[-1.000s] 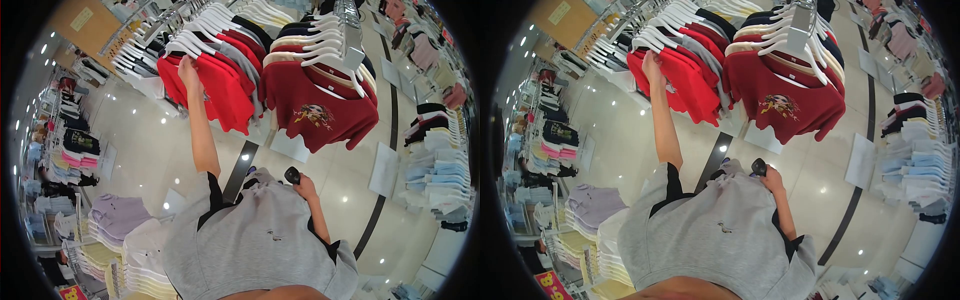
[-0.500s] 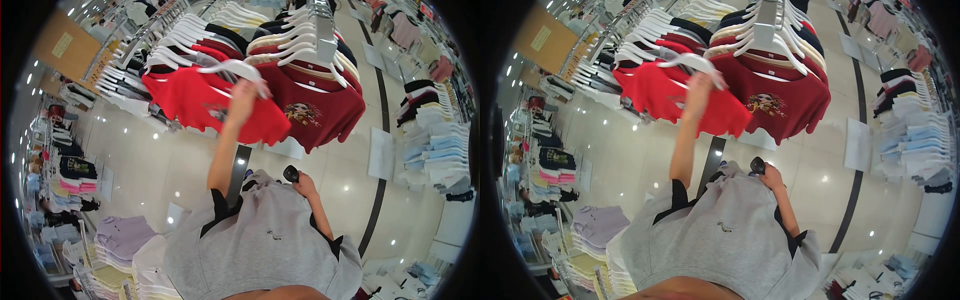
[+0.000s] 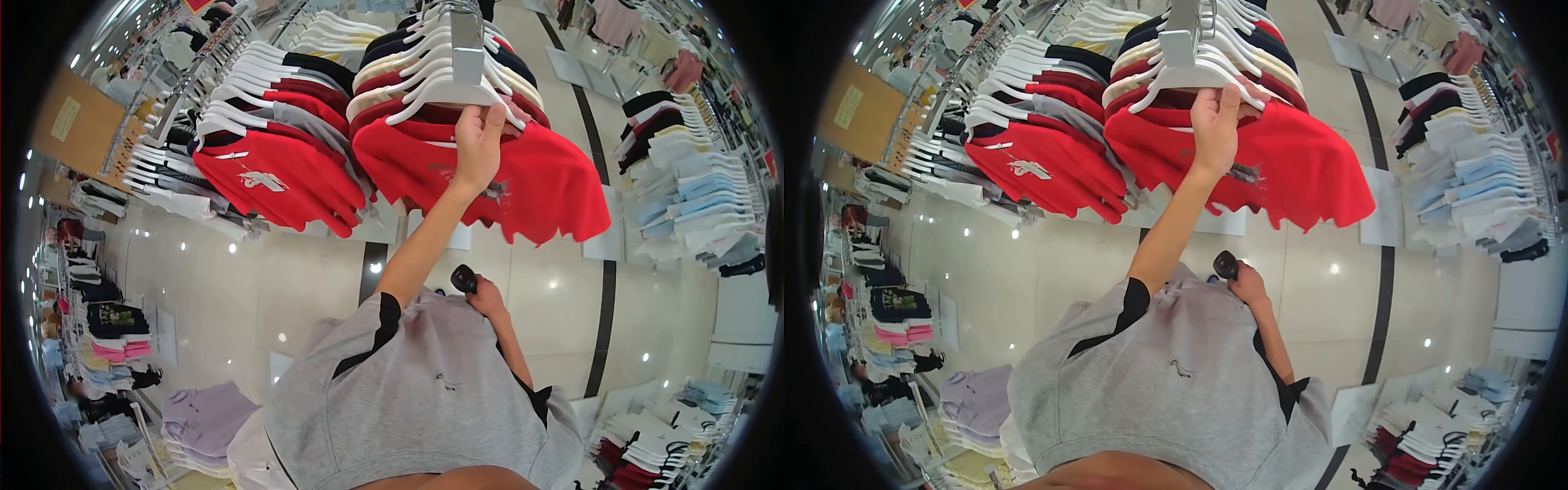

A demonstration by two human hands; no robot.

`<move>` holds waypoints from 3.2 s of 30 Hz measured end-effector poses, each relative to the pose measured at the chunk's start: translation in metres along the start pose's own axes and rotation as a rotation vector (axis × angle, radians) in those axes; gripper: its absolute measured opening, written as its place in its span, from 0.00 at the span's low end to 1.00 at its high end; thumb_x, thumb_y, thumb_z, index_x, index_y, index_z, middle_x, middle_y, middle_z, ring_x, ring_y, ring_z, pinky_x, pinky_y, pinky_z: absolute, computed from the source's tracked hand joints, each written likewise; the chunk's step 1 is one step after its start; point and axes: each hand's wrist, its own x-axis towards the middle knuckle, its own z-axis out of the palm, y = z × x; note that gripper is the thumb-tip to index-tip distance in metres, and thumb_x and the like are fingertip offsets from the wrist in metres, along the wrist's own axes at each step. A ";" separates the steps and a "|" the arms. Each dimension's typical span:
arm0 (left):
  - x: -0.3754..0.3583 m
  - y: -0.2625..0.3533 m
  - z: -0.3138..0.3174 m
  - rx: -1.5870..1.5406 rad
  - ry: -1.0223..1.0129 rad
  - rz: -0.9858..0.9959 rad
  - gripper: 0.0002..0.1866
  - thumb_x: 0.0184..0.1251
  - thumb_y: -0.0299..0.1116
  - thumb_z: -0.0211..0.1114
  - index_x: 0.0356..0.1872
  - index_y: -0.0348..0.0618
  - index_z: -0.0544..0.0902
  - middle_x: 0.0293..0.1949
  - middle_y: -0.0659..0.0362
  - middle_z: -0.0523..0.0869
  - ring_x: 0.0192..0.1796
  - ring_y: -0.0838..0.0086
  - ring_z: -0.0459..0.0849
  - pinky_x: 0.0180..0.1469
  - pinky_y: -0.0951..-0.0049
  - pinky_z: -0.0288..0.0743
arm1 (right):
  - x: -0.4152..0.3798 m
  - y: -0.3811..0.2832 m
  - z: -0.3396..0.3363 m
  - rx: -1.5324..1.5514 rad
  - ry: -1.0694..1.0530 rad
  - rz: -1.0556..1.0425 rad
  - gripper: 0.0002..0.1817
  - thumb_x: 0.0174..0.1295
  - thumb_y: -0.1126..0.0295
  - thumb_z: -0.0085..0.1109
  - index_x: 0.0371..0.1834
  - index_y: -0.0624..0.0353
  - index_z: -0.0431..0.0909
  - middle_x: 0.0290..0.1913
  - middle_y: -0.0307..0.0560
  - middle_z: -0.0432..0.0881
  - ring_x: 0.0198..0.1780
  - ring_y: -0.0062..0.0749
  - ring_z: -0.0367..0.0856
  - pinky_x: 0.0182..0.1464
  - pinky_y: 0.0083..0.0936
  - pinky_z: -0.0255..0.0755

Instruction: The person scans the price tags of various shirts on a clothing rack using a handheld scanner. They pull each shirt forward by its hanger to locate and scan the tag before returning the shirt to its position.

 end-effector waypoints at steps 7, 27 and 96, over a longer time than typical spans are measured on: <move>-0.026 -0.014 -0.044 0.077 0.236 -0.186 0.10 0.78 0.34 0.54 0.48 0.37 0.74 0.40 0.53 0.84 0.44 0.68 0.86 0.46 0.69 0.83 | 0.003 -0.005 -0.002 0.009 -0.002 0.019 0.20 0.47 0.67 0.64 0.44 0.64 0.75 0.37 0.65 0.83 0.44 0.63 0.81 0.47 0.49 0.75; 0.019 0.209 -0.363 0.435 0.732 0.139 0.22 0.77 0.49 0.55 0.54 0.39 0.79 0.47 0.58 0.84 0.45 0.74 0.80 0.48 0.71 0.71 | 0.032 -0.006 0.013 -0.045 -0.158 -0.178 0.18 0.48 0.68 0.63 0.43 0.64 0.74 0.37 0.65 0.83 0.42 0.62 0.81 0.45 0.48 0.76; -0.104 0.025 -0.140 0.217 -0.089 -0.497 0.11 0.76 0.32 0.55 0.53 0.38 0.72 0.40 0.52 0.85 0.40 0.69 0.87 0.31 0.77 0.80 | 0.026 0.009 0.008 -0.082 -0.114 -0.056 0.21 0.48 0.67 0.62 0.46 0.63 0.74 0.39 0.63 0.83 0.45 0.59 0.82 0.48 0.48 0.76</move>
